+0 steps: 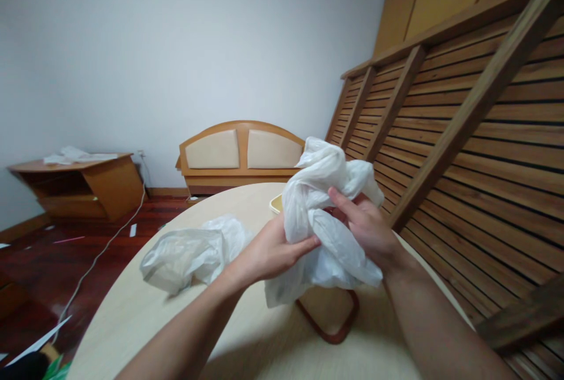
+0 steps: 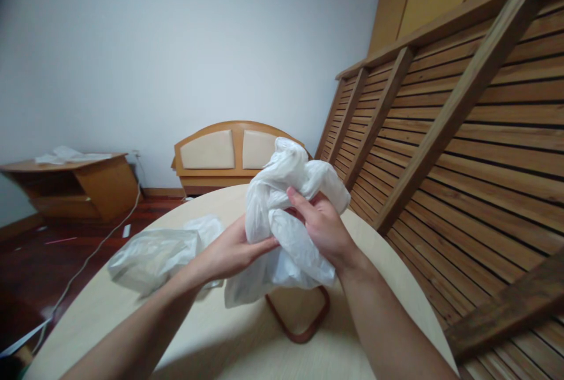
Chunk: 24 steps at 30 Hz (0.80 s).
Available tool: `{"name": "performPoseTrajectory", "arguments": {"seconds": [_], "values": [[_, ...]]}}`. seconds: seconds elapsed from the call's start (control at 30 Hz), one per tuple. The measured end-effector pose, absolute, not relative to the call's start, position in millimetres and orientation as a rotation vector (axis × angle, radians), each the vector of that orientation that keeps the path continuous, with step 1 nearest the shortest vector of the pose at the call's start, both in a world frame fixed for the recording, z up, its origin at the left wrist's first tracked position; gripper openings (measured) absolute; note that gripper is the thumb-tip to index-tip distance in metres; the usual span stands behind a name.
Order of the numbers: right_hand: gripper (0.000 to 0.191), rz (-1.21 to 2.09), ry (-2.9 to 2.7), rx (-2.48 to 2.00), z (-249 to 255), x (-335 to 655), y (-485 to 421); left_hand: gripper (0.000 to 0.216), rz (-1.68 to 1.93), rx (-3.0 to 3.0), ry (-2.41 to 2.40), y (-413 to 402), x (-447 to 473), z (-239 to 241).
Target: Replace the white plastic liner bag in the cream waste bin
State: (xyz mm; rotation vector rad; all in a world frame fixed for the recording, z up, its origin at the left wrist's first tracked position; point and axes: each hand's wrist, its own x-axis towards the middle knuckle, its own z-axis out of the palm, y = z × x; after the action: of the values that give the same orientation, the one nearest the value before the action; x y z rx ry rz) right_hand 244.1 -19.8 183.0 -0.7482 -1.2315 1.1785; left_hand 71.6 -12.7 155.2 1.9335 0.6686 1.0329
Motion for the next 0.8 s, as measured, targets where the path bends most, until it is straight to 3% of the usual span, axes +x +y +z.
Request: {"name": "performPoseTrajectory", "arguments": {"seconds": [0.13,0.5,0.8], "values": [[0.048,1.19,-1.399,-0.66,179,244,-21,0.035,1.104,1.828,0.747,-4,74,149],[0.055,1.127,-1.699,-0.639,172,243,-17,0.051,1.103,1.554,0.74,-12,77,151],[0.05,0.762,-1.957,-0.834,173,246,-15,0.052,1.035,1.539,0.737,-20,79,154]]}}
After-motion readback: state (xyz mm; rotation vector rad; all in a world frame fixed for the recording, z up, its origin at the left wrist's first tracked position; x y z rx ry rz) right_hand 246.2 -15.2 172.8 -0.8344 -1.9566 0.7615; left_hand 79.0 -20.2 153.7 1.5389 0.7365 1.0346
